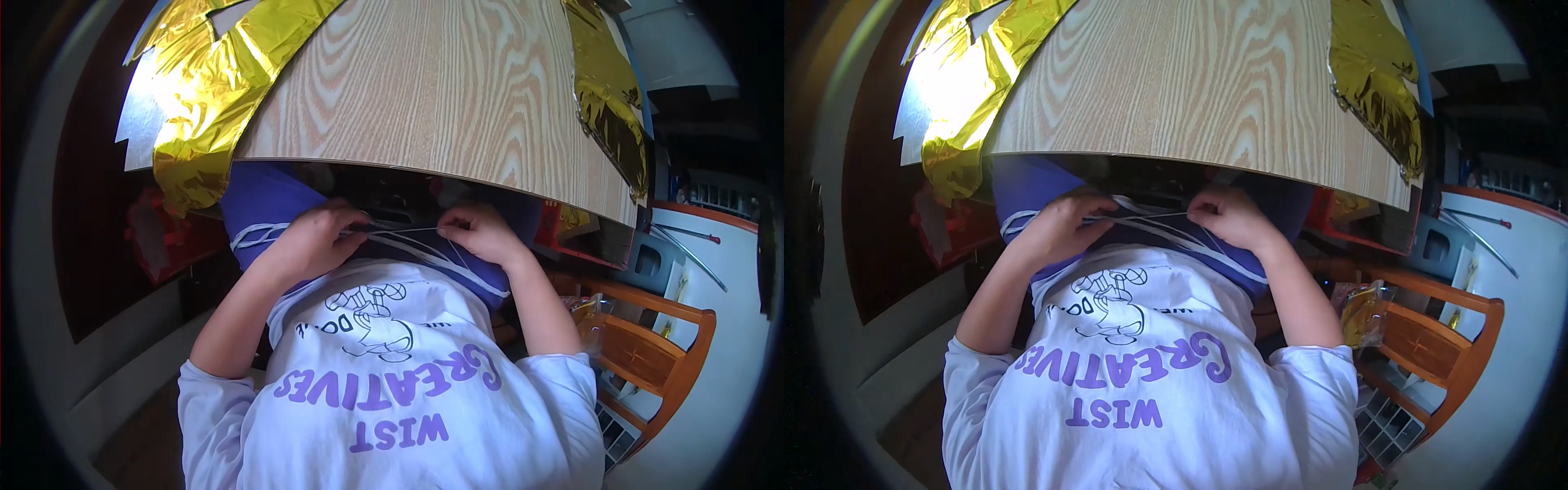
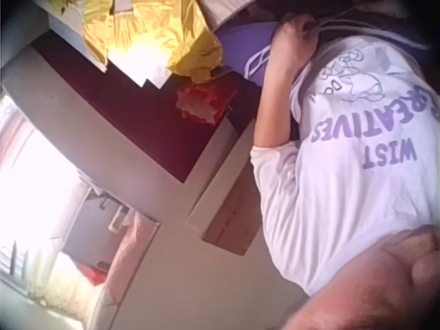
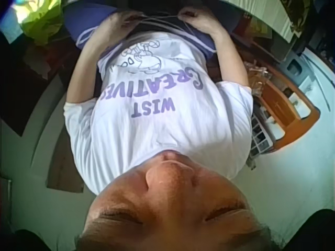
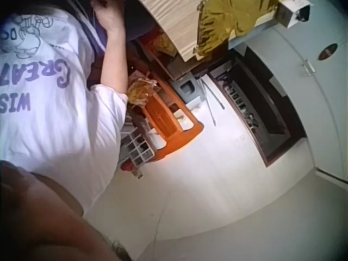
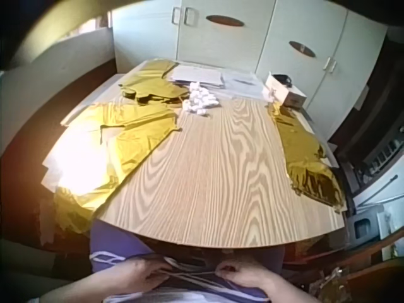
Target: The person is methodically folding large gold foil balloons at a wooden table.
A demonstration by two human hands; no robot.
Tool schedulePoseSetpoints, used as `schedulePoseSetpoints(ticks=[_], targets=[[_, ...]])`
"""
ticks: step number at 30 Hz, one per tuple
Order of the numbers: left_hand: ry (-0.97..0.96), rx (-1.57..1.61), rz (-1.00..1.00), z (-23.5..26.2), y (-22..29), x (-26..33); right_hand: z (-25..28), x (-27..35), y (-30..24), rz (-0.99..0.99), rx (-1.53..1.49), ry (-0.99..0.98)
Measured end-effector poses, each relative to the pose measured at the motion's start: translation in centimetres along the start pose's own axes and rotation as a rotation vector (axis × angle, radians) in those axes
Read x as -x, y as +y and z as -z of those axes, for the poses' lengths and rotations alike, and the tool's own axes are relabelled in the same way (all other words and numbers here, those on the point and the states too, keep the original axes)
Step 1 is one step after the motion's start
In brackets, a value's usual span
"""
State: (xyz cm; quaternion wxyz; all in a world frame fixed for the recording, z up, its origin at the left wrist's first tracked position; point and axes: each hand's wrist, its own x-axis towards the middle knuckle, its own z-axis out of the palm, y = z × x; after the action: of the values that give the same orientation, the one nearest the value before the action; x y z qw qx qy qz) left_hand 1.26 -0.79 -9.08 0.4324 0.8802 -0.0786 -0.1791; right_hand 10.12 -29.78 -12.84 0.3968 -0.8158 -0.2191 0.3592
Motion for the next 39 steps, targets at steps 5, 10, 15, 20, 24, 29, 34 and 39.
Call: schedulePoseSetpoints(ticks=[5, 10, 15, 20, 24, 29, 34, 39], targets=[[-0.025, 0.123, -0.075, 0.2, 4.3, -2.1, 0.0, 2.3, -4.2, 0.085, -0.206, 0.091], [-0.006, -0.031, -0.362, 0.0, 5.9, -3.2, 0.3, 2.4, -7.9, 0.399, -0.048, 0.242], [-0.001, 0.066, -0.367, 2.4, 7.5, -3.2, 0.1, 2.4, -8.2, 0.368, -0.207, 0.211], [0.062, 0.157, -0.462, 2.9, 8.3, -3.3, -0.8, 2.2, -9.5, 0.342, -1.022, -0.083], [0.104, 0.087, -0.539, 2.8, 9.1, -3.4, -1.3, 2.2, -9.9, 0.316, -1.098, -0.169], [-0.039, 0.172, -0.358, 5.3, 9.4, -3.2, -1.1, 2.8, -9.0, 0.179, -1.0, -0.174], [-0.288, 0.16, -0.151, 5.0, 7.9, -1.9, -0.7, 3.7, -8.0, 0.235, -0.548, 0.003], [-0.169, 1.344, -0.021, 1.8, 7.7, -1.8, -2.3, 3.2, -8.2, 0.377, -0.487, 0.159]])
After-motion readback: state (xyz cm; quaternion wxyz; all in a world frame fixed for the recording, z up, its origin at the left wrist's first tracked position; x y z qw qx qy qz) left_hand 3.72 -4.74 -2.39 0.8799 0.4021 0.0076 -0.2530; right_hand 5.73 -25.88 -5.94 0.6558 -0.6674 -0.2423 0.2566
